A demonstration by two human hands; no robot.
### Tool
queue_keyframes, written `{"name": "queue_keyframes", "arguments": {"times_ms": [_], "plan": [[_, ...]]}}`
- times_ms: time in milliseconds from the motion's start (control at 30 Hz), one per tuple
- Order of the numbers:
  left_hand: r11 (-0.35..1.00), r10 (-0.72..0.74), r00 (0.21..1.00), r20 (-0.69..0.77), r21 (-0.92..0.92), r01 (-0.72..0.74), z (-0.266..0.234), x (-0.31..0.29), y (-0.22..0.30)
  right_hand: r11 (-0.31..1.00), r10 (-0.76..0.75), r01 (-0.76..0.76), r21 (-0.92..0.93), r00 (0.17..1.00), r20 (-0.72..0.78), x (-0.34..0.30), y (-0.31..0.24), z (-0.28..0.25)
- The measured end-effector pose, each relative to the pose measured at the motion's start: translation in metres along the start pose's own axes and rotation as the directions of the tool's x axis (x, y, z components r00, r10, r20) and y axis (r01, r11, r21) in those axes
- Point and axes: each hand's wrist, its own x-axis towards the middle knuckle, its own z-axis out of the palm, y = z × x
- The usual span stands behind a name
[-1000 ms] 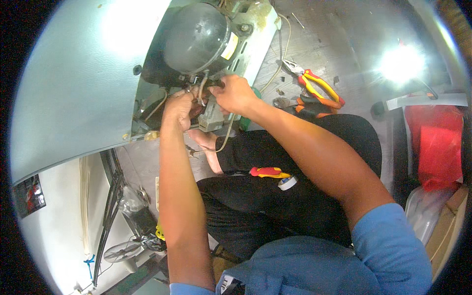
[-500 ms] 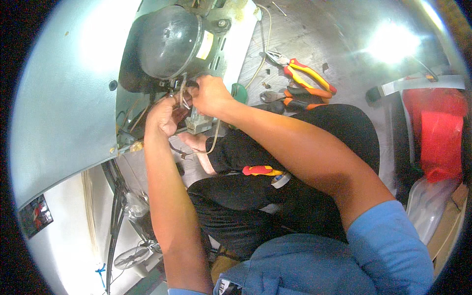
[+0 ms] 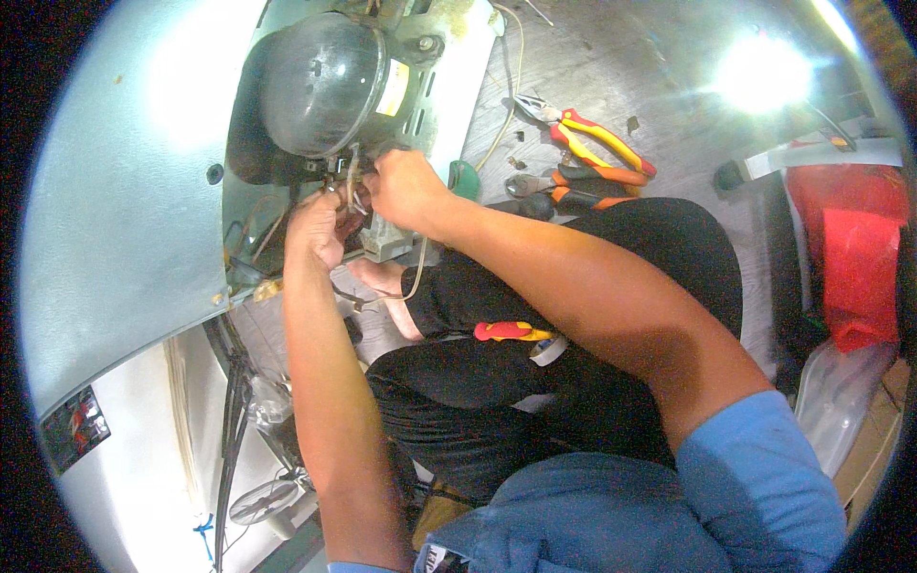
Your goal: The person is repairing an appliance by stripping wires, testing connections with a multimeter, and securing components inside the unit. They use pliers and a multimeter to work on the internal wiring and components.
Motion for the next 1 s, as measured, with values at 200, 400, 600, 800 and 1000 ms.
{"name": "queue_keyframes", "arguments": {"times_ms": [200,400,600,800,1000], "plan": [[0.998,0.043,0.999,0.019,-0.039,-0.042,0.011,-0.007,0.001,0.965,-0.15,0.151,-0.216,0.988,0.024,0.004,0.012,0.02],[0.997,0.074,0.997,0.019,0.005,-0.074,0.014,-0.014,0.004,0.955,-0.158,0.177,-0.238,0.983,0.096,0.004,0.008,0.011],[0.996,0.088,0.993,-0.077,-0.011,-0.089,0.019,-0.005,-0.003,0.952,-0.172,0.185,-0.245,0.982,0.073,0.004,0.01,0.019],[0.991,0.12,0.992,-0.043,-0.058,-0.122,0.017,-0.011,0.0,0.993,-0.023,0.033,0.116,0.996,-0.084,-0.001,0.007,0.013],[0.994,0.055,0.997,-0.059,-0.096,-0.061,0.016,-0.004,-0.003,0.982,-0.175,0.173,-0.076,0.984,-0.024,0.001,0.015,0.01]]}}
